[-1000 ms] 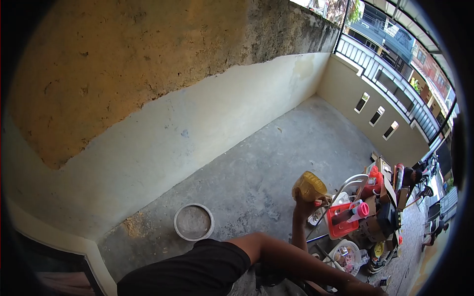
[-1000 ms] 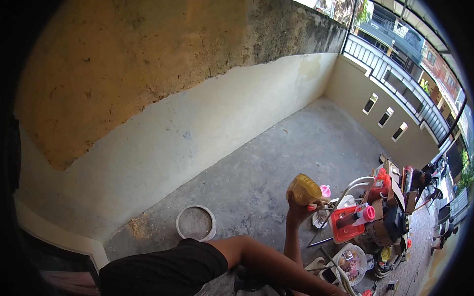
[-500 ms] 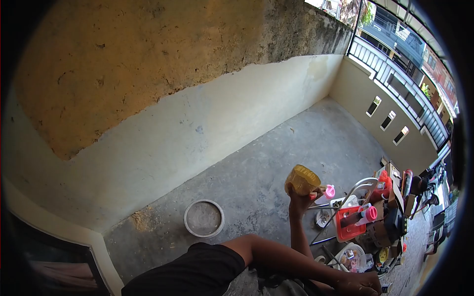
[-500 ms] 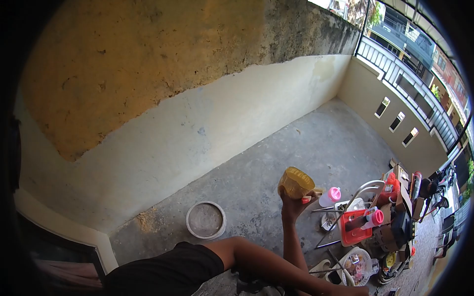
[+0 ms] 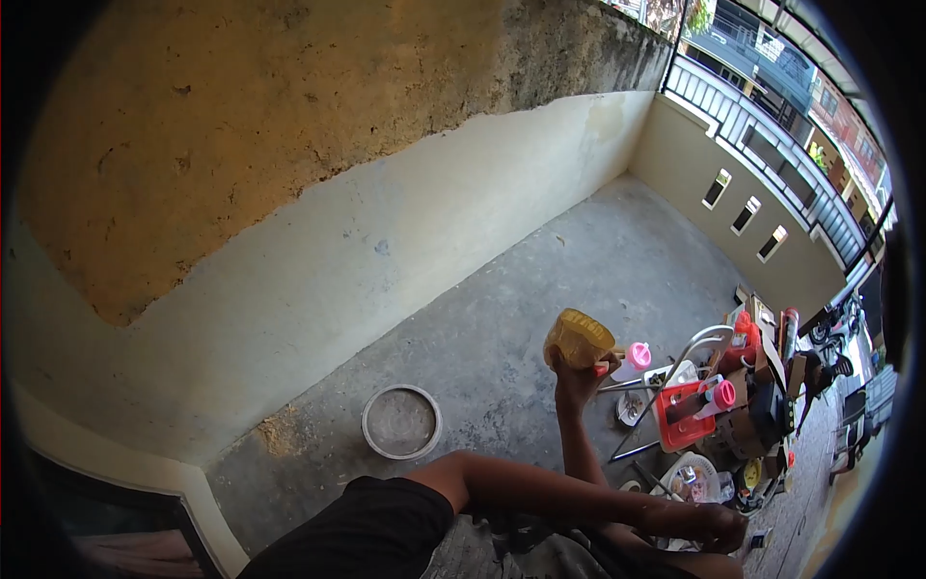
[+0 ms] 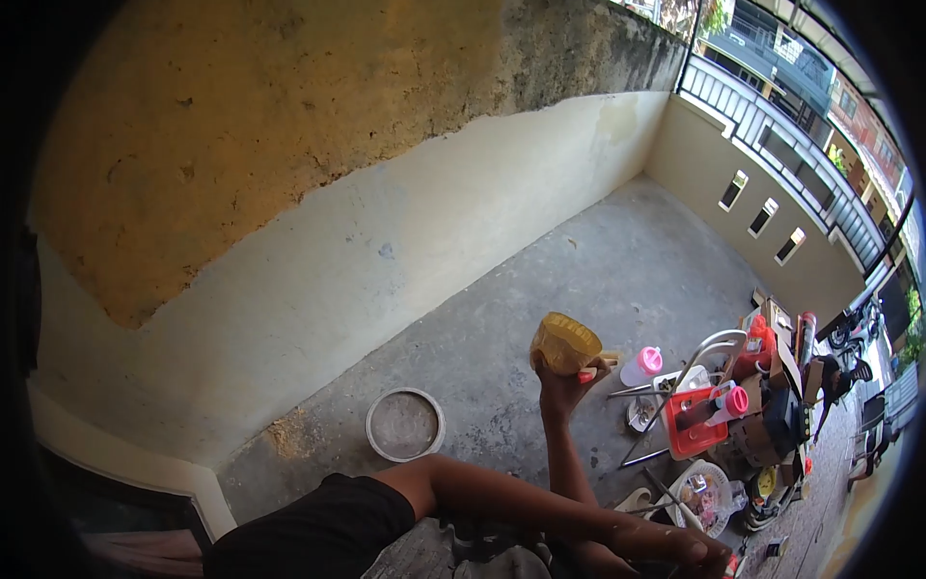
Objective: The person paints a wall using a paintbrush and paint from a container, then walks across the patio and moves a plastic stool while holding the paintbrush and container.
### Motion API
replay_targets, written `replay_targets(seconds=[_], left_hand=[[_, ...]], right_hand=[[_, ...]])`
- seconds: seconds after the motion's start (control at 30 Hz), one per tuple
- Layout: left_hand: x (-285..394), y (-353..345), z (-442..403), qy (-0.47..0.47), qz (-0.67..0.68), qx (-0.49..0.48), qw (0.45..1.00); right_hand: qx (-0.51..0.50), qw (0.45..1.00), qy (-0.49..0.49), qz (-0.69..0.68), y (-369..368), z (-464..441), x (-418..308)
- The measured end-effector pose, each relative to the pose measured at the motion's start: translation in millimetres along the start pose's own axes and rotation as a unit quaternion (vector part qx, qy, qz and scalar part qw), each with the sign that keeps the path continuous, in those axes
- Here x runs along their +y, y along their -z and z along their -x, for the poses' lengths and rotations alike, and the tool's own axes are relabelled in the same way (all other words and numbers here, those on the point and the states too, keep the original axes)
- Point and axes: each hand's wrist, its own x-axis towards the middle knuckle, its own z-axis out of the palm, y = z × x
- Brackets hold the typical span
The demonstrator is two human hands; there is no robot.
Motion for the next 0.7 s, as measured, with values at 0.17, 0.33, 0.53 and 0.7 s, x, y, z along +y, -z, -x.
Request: replay_targets(seconds=[0.17, 0.33, 0.53, 0.7], left_hand=[[36.8, -31.9, 10.7, 0.005, 0.008, -0.007, 1.000], [1.7, -4.8, 60.6, 0.181, 0.021, -0.102, 0.978], [46.6, -58.1, 1.3, -0.023, 0.110, -0.052, 0.992], [24.2, -24.9, 53.0, 0.161, -0.017, -0.125, 0.979]], right_hand=[[0.011, 0.999, 0.022, 0.035, -3.9, 6.4, -16.9], [0.003, 0.999, 0.031, 0.028, -4.5, 9.6, -22.5], [0.026, 0.998, 0.038, 0.046, -3.5, 13.5, -23.5], [0.041, 0.999, 0.019, 0.015, -4.8, 20.9, -31.5]])
